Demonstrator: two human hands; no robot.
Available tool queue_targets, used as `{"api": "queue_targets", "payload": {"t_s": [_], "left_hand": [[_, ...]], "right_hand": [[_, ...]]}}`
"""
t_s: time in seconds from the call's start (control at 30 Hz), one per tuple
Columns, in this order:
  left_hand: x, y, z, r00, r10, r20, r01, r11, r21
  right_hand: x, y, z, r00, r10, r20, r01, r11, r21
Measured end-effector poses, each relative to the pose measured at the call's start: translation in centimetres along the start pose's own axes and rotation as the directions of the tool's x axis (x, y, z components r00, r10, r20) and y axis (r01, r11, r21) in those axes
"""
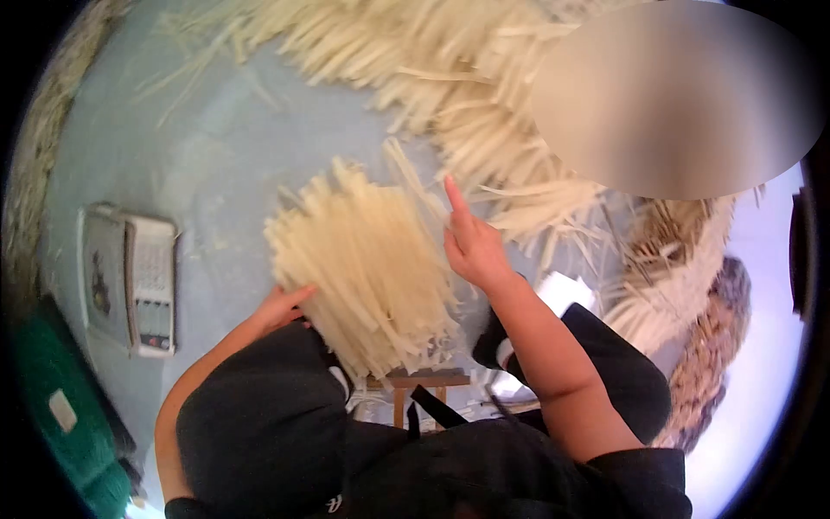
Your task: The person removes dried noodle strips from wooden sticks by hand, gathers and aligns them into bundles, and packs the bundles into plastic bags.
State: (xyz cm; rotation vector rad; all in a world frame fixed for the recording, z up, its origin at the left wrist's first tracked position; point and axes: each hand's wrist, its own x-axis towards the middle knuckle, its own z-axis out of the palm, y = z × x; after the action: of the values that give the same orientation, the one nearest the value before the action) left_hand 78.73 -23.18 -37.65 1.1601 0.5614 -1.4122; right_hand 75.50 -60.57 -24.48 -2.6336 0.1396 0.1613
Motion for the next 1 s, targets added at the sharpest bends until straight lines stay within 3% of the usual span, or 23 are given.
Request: {"api": "queue_targets", "payload": {"t_s": [0.07, 0.13, 0.2, 0.27, 0.37, 0.43, 0.5, 0.57, 0.63, 0.67, 0.7, 0.77, 0.8, 0.87, 0.9, 0.97, 1.0], "left_hand": [[-1.9, 1.2, 2.0, 0.994, -0.057, -0.095, 0.053, 0.997, -0.049], [-2.4, 2.0, 3.2, 0.992, -0.087, -0.091, 0.087, 0.996, -0.003], [-0.8, 1.9, 3.6, 0.986, -0.099, -0.136, 0.103, 0.994, 0.022], [1.4, -0.9, 1.4, 0.994, -0.080, 0.072, 0.077, 0.996, 0.040], [-0.9, 0.5, 1.5, 0.992, -0.125, -0.018, 0.126, 0.991, 0.053], [-0.6, 2.9, -0.6, 0.945, -0.326, 0.015, 0.266, 0.794, 0.546], [-3.8, 7.3, -1.6, 0.985, -0.164, -0.045, 0.140, 0.634, 0.761], [-4.6, 10.5, -3.8, 0.933, -0.068, -0.354, 0.344, 0.460, 0.818], [-3.2, 12.3, -7.4, 0.875, 0.283, -0.393, 0.225, 0.481, 0.847], [-1.6, 13.0, -7.6, 0.760, 0.535, -0.368, 0.046, 0.521, 0.852], [0.2, 13.3, -7.4, 0.576, 0.740, -0.348, -0.137, 0.506, 0.851], [3.6, 13.5, -5.4, 0.362, 0.887, -0.286, -0.317, 0.406, 0.857], [5.1, 13.1, -5.1, 0.364, 0.883, -0.296, -0.318, 0.416, 0.852], [6.7, 12.6, -4.0, 0.416, 0.905, -0.088, -0.134, 0.157, 0.978], [6.8, 12.7, -3.3, 0.415, 0.905, -0.094, -0.134, 0.163, 0.977], [4.7, 13.5, -1.3, 0.804, 0.595, -0.015, -0.321, 0.455, 0.831], [4.2, 13.1, -0.8, 0.802, 0.597, -0.014, -0.321, 0.451, 0.833]], "right_hand": [[0.0, 1.0, -1.1, 0.929, 0.289, 0.230, -0.274, 0.957, -0.097], [-1.6, 6.5, 6.1, 0.974, 0.185, 0.129, -0.179, 0.982, -0.056], [-2.4, 7.2, 11.6, 0.910, 0.243, 0.336, -0.296, 0.948, 0.115], [-1.9, 4.7, 13.9, 0.923, 0.231, 0.307, -0.280, 0.951, 0.127], [-0.2, 1.5, 11.7, 0.855, 0.352, 0.381, -0.427, 0.894, 0.133], [1.7, 4.1, 11.4, 0.903, 0.345, 0.257, -0.344, 0.938, -0.049], [4.0, 4.4, 8.8, 0.978, 0.192, 0.077, -0.175, 0.966, -0.189], [7.1, 2.6, 6.4, 0.987, 0.144, 0.074, -0.133, 0.982, -0.137], [10.5, 2.4, 7.3, 0.991, 0.079, 0.110, -0.075, 0.996, -0.044], [12.1, 1.3, 7.7, 0.989, 0.045, 0.142, -0.041, 0.999, -0.030], [13.5, 0.0, 8.3, 0.985, 0.012, 0.174, -0.009, 1.000, -0.017], [15.9, -1.2, 11.4, 0.977, -0.109, 0.186, 0.090, 0.990, 0.107], [16.3, -2.1, 13.2, 0.974, -0.112, 0.196, 0.093, 0.990, 0.104], [16.8, -3.7, 15.9, 0.977, -0.207, 0.056, 0.209, 0.977, -0.041], [16.9, -4.0, 16.3, 0.976, -0.211, 0.062, 0.214, 0.976, -0.042], [16.8, -5.3, 16.0, 0.893, -0.162, 0.420, 0.187, 0.982, -0.018], [16.8, -5.7, 15.4, 0.895, -0.164, 0.415, 0.188, 0.982, -0.018]]}}
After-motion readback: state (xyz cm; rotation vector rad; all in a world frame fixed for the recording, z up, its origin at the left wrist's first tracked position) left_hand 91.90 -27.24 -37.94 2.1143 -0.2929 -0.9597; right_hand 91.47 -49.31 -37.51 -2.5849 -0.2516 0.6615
